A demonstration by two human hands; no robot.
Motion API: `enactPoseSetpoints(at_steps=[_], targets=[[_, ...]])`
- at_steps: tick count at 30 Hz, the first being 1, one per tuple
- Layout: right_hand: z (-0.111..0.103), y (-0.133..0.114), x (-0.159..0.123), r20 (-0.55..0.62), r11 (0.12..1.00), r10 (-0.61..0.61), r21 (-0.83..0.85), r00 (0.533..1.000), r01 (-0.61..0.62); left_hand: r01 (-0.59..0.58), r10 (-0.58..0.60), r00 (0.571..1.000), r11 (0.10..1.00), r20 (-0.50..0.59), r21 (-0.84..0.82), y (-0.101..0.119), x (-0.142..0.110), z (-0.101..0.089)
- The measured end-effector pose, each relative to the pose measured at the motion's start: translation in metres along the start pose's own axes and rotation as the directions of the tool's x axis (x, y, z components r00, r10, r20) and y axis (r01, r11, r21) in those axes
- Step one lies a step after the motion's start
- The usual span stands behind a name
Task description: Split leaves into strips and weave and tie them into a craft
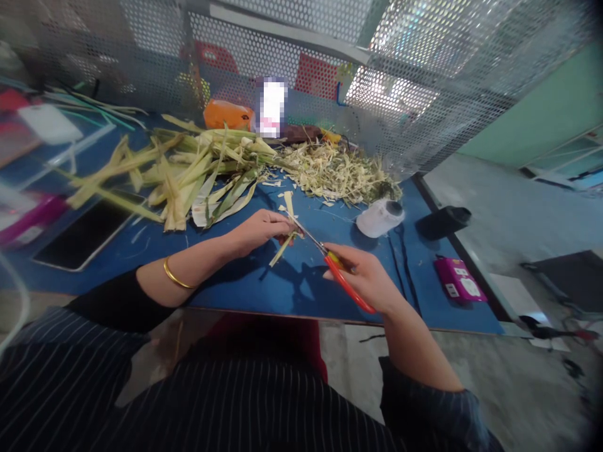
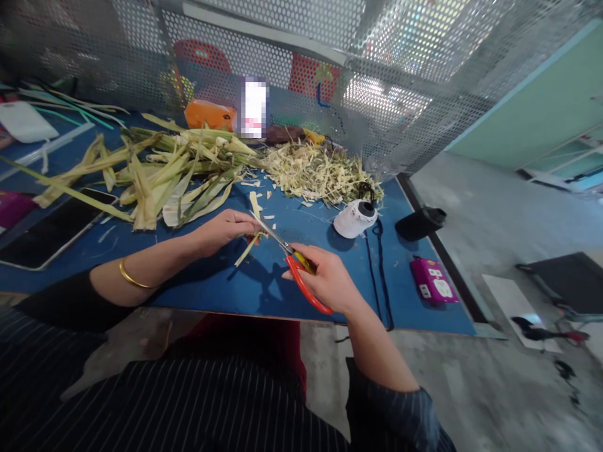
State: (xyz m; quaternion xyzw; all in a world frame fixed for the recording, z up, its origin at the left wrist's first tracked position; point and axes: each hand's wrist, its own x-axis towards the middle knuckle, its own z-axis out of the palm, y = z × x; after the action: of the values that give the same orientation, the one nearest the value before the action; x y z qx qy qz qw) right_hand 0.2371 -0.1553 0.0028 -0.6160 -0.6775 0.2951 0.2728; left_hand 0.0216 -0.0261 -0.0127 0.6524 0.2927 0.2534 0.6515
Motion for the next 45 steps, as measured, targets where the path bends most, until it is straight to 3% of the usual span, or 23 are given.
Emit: enactPoseSetpoints(at_steps=[10,15,18,22,28,37,45], targets=[[0.006,0.010,0.000,0.005,0.993,0.043,0.114,0.999,-0.043,-0.032,0.030,0.998,0.999,0.063,0.024,-0.003,0.001,-0.003],[0.012,0.014,-0.001,-0.084,0.976,0.115,0.193,0.990,-0.097,-0.020,0.020,1.000,1.000,0.015,0.004,-0.001,0.001,-0.001],[0.011,0.012,-0.004,-0.139,0.958,0.132,0.272,0.981,-0.091,0.017,-0.023,0.998,0.993,-0.056,-0.118,-0.004,0.003,-0.001],[0.007,0.007,-0.014,-0.112,0.952,0.062,0.304,0.992,-0.025,0.047,-0.092,0.990,0.924,-0.102,-0.380,-0.008,0.007,-0.004],[0.008,-0.004,-0.025,0.011,0.981,0.058,0.182,0.998,-0.059,-0.003,-0.180,0.953,0.799,-0.244,-0.601,-0.006,0.009,-0.006],[0.022,-0.003,-0.018,-0.150,0.986,0.023,-0.157,0.988,-0.047,0.019,-0.219,0.951,0.747,-0.219,-0.664,-0.005,0.008,-0.001],[0.026,-0.006,-0.011,-0.160,0.971,-0.002,-0.237,0.987,-0.036,0.032,-0.218,0.956,0.738,-0.194,-0.674,-0.005,0.006,0.002]])
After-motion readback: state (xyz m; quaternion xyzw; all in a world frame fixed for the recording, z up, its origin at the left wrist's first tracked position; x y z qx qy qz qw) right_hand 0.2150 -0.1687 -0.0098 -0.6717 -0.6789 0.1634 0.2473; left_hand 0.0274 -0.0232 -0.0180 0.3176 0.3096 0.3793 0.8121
